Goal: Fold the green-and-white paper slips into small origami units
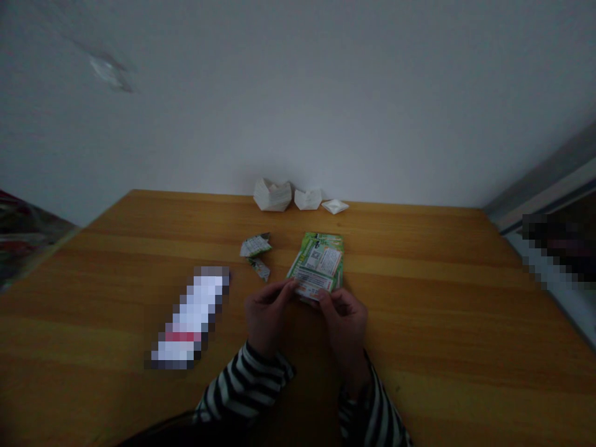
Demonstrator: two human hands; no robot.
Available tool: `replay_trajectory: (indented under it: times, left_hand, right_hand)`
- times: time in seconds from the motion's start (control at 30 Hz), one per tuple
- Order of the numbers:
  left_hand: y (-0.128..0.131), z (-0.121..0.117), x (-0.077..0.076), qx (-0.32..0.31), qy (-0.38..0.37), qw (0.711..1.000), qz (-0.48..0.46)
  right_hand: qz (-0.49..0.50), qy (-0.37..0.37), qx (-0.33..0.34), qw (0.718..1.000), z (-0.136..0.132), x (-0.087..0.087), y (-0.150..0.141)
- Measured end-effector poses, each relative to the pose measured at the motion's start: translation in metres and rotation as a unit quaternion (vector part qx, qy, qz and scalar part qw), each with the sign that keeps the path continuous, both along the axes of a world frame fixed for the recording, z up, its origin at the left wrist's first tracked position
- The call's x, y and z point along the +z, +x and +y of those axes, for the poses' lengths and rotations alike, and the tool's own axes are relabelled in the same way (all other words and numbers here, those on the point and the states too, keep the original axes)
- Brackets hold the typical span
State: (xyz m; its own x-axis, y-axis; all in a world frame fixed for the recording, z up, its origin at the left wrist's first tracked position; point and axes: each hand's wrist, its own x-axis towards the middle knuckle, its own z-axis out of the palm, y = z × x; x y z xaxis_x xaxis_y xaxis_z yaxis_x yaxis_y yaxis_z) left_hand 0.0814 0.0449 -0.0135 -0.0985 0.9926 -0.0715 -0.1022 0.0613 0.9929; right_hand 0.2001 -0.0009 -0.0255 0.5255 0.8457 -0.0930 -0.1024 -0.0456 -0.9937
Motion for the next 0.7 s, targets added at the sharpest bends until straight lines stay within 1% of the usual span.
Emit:
replay_trajectory:
  times: [0.2,0.3,0.47,0.7]
  left_hand:
    - [-0.0026,-0.0014,-0.0002,-0.057,0.070,0.995,0.029]
    - [-0.0027,-0.0019,0.0001,-0.054,0.080,0.995,0.037]
    - [0.0005,-0.0029,0.0023,-0.024,0.027,0.999,0.002]
    - [0.0055,-0.0052,0.0041,0.000,-0.046,0.998,-0.043]
  right_hand:
    - [0.027,0.008,0.001,1.000,0.0002,-0.0025,0.0061]
    - [0.028,0.005,0.009,1.000,-0.0001,-0.0021,0.0072]
    - [0.019,0.005,0.022,1.000,-0.0008,-0.0001,0.0051]
    - [0.000,0.012,0.024,1.000,-0.0015,0.0002,0.0038]
